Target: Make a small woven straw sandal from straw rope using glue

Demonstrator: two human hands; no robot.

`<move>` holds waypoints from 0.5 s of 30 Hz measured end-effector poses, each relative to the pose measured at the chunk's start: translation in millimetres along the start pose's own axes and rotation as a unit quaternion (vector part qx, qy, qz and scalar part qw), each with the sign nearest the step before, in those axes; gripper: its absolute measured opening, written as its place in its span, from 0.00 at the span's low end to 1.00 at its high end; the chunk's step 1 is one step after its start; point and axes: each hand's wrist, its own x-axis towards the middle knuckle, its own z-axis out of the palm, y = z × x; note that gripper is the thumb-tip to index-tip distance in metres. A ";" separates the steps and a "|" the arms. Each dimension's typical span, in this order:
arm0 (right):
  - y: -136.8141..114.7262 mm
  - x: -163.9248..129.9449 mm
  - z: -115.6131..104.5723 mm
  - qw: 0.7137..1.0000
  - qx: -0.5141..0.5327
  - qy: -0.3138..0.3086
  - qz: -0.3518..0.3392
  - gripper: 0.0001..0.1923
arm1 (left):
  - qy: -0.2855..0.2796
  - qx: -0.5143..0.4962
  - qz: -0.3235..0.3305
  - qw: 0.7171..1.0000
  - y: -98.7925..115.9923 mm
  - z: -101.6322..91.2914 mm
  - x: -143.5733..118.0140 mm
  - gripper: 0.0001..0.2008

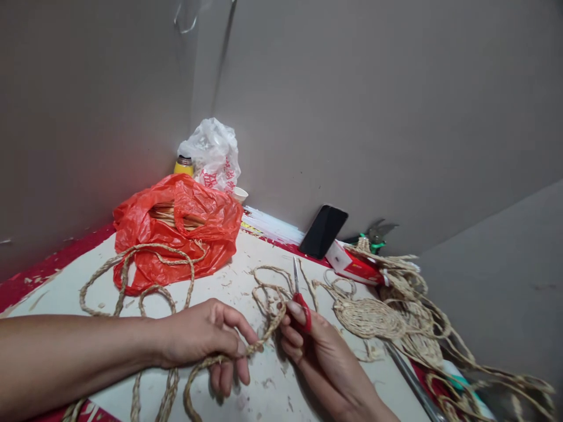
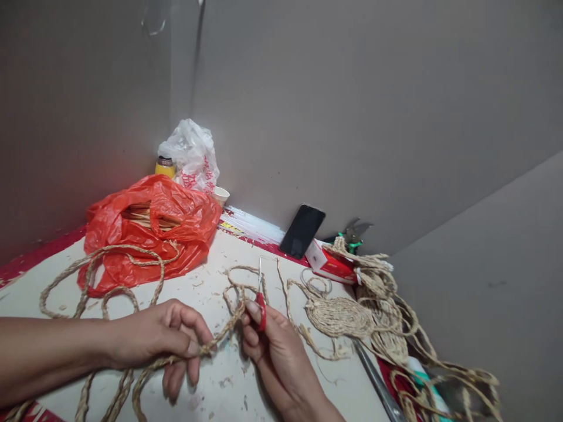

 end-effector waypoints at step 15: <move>16.5 -19.5 23.0 0.997 -0.065 -0.029 -0.028 0.15 | -0.003 0.101 0.043 0.994 -6.1 12.9 -5.3 0.19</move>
